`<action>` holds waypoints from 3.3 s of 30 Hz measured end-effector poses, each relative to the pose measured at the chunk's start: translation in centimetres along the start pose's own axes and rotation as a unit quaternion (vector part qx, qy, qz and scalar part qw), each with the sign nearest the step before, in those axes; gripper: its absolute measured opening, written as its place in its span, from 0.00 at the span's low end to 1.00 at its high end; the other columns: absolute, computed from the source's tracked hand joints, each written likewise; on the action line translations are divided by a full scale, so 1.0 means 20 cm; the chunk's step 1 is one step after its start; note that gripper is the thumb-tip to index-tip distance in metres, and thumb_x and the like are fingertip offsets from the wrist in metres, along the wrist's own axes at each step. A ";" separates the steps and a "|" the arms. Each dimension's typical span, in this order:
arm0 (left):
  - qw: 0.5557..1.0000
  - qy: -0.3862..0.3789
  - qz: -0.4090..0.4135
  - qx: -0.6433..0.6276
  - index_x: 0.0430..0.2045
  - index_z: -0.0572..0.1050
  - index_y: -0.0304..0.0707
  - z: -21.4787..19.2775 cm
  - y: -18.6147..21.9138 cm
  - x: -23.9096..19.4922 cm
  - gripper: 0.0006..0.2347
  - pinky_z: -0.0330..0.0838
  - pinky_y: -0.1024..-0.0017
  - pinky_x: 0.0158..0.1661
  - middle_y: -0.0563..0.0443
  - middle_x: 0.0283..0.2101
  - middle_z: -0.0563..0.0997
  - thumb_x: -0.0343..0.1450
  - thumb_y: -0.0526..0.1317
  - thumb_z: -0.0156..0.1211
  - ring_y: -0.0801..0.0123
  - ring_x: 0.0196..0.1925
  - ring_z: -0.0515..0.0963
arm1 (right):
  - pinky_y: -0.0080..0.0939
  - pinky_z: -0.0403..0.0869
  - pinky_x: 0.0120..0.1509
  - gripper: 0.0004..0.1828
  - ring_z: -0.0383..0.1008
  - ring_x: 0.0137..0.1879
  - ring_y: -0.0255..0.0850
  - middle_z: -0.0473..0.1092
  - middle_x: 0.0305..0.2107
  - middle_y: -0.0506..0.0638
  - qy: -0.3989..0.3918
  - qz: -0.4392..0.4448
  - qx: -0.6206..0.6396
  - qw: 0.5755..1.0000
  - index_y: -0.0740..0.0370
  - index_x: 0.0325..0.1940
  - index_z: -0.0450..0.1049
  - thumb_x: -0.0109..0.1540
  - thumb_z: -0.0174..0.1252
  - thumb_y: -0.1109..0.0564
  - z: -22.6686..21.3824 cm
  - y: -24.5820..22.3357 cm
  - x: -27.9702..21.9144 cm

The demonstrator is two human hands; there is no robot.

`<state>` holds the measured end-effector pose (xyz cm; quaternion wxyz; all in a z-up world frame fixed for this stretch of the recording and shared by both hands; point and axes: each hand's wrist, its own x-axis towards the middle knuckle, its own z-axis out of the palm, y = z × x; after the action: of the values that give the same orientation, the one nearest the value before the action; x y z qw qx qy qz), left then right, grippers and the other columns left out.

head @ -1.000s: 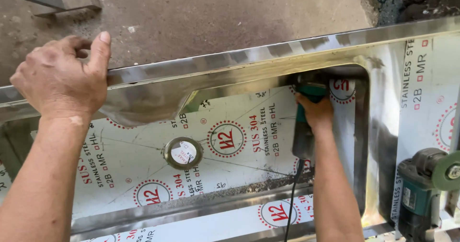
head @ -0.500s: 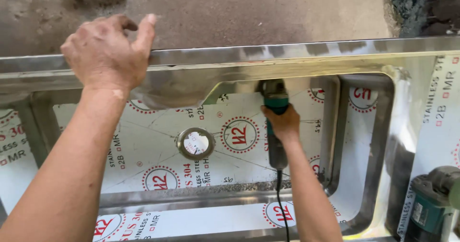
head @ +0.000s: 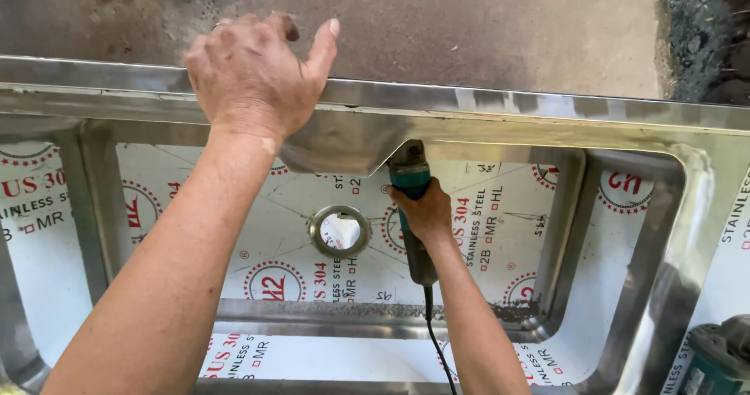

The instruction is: Using an angle grinder to smooth the edges and holes of a stainless steel kitchen sink.

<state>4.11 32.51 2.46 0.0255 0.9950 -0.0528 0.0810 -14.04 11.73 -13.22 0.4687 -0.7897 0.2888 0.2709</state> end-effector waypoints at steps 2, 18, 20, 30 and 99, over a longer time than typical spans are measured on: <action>1.000 -0.007 -0.001 -0.002 0.30 0.87 0.48 0.00 0.01 -0.01 0.23 0.70 0.51 0.35 0.45 0.29 0.84 0.75 0.64 0.55 0.51 0.33 0.82 | 0.46 0.79 0.36 0.34 0.81 0.29 0.46 0.78 0.25 0.56 0.009 -0.018 -0.017 1.000 0.67 0.40 0.72 0.50 0.71 0.35 0.02 0.05 0.02; 1.000 0.002 0.000 0.018 0.25 0.84 0.45 0.03 0.00 -0.01 0.25 0.68 0.53 0.36 0.45 0.26 0.82 0.75 0.65 0.54 0.52 0.33 0.80 | 0.39 0.77 0.38 0.26 0.80 0.32 0.37 0.80 0.27 0.51 0.074 -0.037 0.129 0.988 0.65 0.40 0.78 0.52 0.70 0.41 0.00 0.15 0.03; 1.000 -0.001 -0.003 0.017 0.25 0.84 0.45 0.02 -0.01 0.00 0.25 0.67 0.53 0.36 0.44 0.26 0.82 0.75 0.65 0.54 0.52 0.33 0.80 | 0.40 0.77 0.37 0.26 0.79 0.31 0.38 0.78 0.27 0.52 0.069 -0.009 0.103 0.992 0.66 0.40 0.77 0.52 0.71 0.41 -0.02 0.09 0.02; 1.000 -0.008 0.003 0.008 0.25 0.84 0.45 0.02 -0.01 -0.01 0.25 0.67 0.52 0.36 0.45 0.27 0.81 0.75 0.65 0.55 0.52 0.32 0.80 | 0.39 0.75 0.37 0.22 0.77 0.31 0.37 0.78 0.26 0.49 0.073 -0.002 0.143 0.987 0.66 0.37 0.79 0.54 0.70 0.44 -0.06 0.20 0.06; 0.993 0.113 0.009 0.009 0.25 0.83 0.48 0.05 0.00 -0.02 0.21 0.72 0.57 0.25 0.52 0.19 0.79 0.72 0.64 0.59 0.56 0.24 0.81 | 0.48 0.78 0.42 0.35 0.82 0.36 0.51 0.78 0.30 0.59 -0.022 -0.060 -0.105 0.992 0.66 0.42 0.75 0.48 0.72 0.34 0.07 0.07 -0.02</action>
<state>3.94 32.48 1.32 0.0220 0.9790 -0.0582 0.1940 -15.49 12.55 -14.35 0.4045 -0.8446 0.2001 0.2883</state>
